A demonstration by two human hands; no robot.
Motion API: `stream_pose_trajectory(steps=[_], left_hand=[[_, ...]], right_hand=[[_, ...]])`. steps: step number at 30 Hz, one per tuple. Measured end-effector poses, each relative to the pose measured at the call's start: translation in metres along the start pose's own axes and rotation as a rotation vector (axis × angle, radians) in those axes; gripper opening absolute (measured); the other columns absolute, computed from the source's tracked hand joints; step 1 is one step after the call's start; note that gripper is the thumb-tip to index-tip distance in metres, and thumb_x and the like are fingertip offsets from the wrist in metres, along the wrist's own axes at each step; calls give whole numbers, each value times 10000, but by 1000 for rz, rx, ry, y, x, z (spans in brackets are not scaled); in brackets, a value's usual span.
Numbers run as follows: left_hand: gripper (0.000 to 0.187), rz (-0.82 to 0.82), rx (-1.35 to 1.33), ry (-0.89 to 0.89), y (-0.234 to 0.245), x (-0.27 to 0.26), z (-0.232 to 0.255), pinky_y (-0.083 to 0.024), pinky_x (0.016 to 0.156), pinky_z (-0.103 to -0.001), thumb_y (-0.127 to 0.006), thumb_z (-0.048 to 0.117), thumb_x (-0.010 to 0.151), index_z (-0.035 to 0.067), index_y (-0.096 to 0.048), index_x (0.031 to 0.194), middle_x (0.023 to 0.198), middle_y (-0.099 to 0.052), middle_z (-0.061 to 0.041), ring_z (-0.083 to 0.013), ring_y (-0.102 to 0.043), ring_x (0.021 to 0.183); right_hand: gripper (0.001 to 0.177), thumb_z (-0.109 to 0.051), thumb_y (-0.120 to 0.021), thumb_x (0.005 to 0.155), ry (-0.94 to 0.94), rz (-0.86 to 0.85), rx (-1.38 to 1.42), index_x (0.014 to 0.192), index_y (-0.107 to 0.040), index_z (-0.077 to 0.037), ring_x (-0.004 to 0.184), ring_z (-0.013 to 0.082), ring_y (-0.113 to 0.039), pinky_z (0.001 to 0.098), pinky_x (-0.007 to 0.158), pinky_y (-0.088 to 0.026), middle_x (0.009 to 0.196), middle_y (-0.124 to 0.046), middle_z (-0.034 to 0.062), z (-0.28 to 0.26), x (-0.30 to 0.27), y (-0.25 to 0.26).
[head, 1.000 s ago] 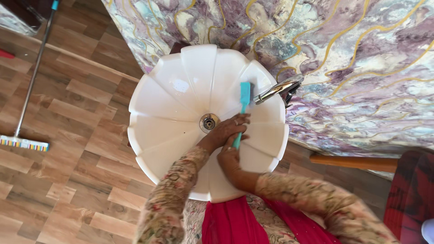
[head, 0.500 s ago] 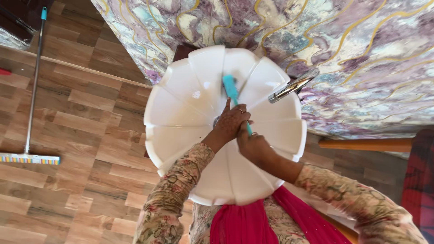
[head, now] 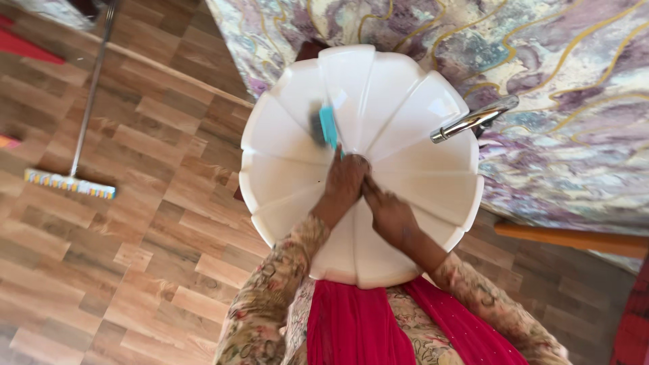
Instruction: The person cleans a white petal-shaped washbasin by scrubbing the interior surfaces with a blue brush, then pouring purple liquid from a plastic jug into the sink and over the brush, and continuing to scrub different areas of the basin.
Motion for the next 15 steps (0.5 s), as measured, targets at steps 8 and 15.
stream_pose_trajectory(steps=[8,15], left_hand=[[86,-589,-204,207,34,-89,80,-483,1025,-522,-720,220,803,150,-752,842,875,-722,-106,-294,-695,905],[114,-163,-220,261,3,-24,-39,-472,1180,-536,-668,214,807,231,-679,920,1018,-718,-15,-243,-689,1079]], right_hand=[[870,-28,-604,760,184,-629,66,1550,-240,-72,828,392,-722,522,734,-584,1533,-430,220,-15,-105,34],[611,-3,-578,850,224,-258,-216,1435,-414,53,810,400,-686,521,678,-591,1508,-429,297,-5,25,-12]])
Point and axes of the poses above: each hand's wrist, its own x-axis towards the middle knuckle, its own y-axis out of the back of the hand, z = x × y, the point moved 2 cm from there along x, towards the middle knuckle
